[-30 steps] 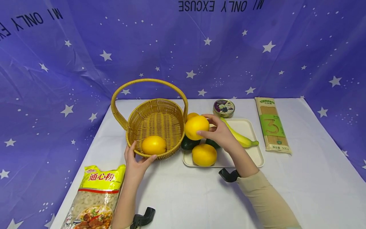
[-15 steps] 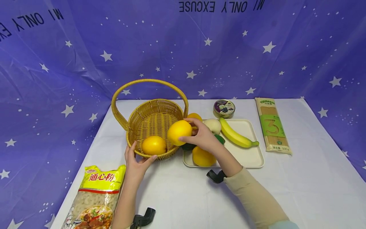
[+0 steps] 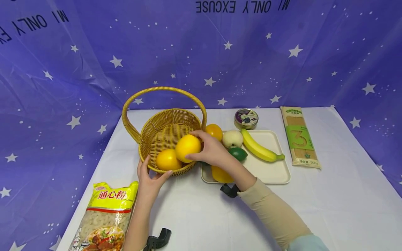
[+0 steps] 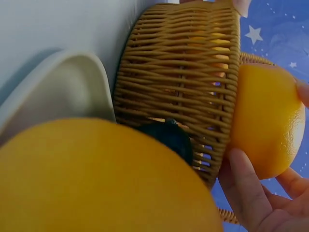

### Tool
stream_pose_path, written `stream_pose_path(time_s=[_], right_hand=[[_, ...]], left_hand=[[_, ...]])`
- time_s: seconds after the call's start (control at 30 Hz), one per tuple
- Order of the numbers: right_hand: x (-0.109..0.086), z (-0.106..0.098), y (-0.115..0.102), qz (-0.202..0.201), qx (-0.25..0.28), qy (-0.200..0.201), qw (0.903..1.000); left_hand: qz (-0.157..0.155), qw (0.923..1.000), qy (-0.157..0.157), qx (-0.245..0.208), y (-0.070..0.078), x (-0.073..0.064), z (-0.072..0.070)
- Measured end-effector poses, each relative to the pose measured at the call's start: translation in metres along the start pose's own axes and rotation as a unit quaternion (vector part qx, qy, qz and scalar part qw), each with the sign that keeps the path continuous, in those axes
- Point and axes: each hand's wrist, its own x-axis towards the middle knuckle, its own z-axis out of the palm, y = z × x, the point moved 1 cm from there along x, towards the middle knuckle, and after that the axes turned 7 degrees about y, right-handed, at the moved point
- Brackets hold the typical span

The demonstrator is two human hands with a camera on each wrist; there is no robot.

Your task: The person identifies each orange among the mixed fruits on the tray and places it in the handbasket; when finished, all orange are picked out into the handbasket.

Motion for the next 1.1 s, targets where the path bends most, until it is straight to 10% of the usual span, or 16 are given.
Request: stream_pose_path(time_s=[1.1], right_hand=[[0.003, 0.012, 0.0, -0.039, -0.121, -0.022, 0.9916]], left_hand=[[0.007, 1.0, 0.007, 0.001, -0.002, 0.001, 0.0]])
